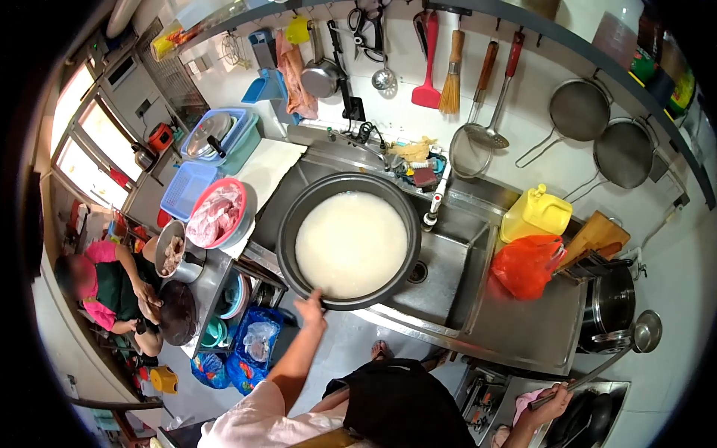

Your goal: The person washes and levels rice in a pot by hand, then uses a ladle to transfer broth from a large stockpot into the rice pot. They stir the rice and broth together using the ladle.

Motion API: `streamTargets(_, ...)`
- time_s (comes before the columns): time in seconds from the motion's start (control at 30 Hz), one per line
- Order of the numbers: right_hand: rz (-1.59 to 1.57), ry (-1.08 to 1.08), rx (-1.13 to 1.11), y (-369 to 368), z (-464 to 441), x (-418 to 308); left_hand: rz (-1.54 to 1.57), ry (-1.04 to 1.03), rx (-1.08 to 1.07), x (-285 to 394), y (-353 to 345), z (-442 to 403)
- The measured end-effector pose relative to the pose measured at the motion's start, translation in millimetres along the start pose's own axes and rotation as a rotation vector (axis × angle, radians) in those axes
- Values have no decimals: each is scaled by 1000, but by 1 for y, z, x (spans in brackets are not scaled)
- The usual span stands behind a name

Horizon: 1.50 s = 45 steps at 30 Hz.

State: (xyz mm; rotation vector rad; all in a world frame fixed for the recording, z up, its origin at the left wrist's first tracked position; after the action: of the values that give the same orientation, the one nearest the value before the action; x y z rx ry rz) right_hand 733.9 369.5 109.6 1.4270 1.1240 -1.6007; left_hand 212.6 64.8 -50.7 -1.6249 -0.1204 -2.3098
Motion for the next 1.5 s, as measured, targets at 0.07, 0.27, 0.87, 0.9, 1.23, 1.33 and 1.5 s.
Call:
streamTargets(0.07, -28, -5, -3, -3, 4, -3, -48, -136, -105, -1, 16, -79)
streamTargets(0.27, -27, -29, -96, 0, 7, 4, -235, -121, -243, 53, 2, -167)
streamTargets(0.87, -16, -42, -24, -17, 28, -6, 79, -146, 429, -21, -46, 26)
streamTargets(0.9, -10, -37, -18, -14, 26, -6, 121, -99, 413, -22, -47, 33)
streamTargets(1.23, -8, -35, -4, -15, 24, -6, -193, -169, 49, 14, 8, -119)
streamTargets(1.33, -8, -51, -27, -17, 25, -1, -62, -78, -139, 32, 7, -134)
streamTargets(1.5, -51, -61, -81, -40, 37, -8, -36, -147, -38, 25, 4, -110)
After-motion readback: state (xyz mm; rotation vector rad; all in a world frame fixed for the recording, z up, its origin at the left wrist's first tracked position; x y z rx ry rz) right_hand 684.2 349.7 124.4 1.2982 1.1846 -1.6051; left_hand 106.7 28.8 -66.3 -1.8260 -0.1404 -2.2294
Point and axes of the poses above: each hand's wrist, its own z-axis away from the middle knuckle, its own y-axis out of the back of the hand, x = y × z, the point moved 1 cm from there along -z, towards the middle knuckle, and after that the axes turned 1 degree about -x, right-handed, at the moved point
